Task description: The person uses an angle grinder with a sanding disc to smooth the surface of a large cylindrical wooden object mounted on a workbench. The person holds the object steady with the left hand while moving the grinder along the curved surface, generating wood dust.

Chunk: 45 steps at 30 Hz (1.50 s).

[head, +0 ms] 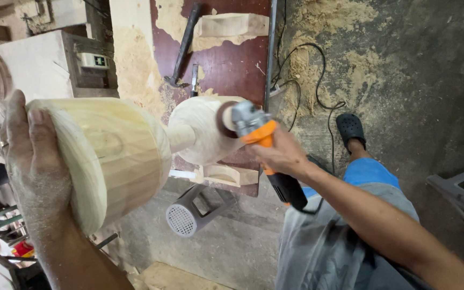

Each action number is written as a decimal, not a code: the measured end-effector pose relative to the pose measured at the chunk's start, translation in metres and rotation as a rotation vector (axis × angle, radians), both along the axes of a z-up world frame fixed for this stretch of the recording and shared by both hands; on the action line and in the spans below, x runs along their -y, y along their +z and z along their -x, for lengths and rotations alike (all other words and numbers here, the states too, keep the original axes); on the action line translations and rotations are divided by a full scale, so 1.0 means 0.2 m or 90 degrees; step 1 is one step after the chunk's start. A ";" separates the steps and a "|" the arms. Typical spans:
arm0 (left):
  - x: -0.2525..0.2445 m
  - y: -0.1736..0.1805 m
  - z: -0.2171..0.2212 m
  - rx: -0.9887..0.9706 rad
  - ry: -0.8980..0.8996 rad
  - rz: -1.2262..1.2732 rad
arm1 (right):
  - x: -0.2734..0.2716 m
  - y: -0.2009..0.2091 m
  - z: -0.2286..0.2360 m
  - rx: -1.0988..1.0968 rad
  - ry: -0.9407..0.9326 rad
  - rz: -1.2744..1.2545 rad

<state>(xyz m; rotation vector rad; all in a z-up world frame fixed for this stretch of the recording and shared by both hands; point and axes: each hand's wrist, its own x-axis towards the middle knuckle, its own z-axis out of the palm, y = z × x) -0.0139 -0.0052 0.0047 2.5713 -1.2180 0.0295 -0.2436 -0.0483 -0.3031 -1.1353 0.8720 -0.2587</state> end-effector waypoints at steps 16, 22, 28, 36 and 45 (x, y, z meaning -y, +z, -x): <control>0.02 0.01 0.00 0.006 0.020 -0.025 | 0.04 -0.06 -0.02 0.027 -0.025 -0.215; 0.02 0.01 0.02 0.062 0.005 -0.047 | 0.07 -0.17 0.01 0.006 -0.048 -0.335; 0.00 0.01 0.02 0.044 0.054 -0.044 | 0.09 -0.02 -0.05 0.016 0.051 -0.080; 0.02 0.03 0.02 0.060 0.028 -0.067 | 0.15 -0.09 -0.06 0.021 0.052 -0.145; 0.06 0.03 0.03 0.051 0.021 -0.055 | 0.18 -0.30 -0.05 0.018 -0.007 -0.359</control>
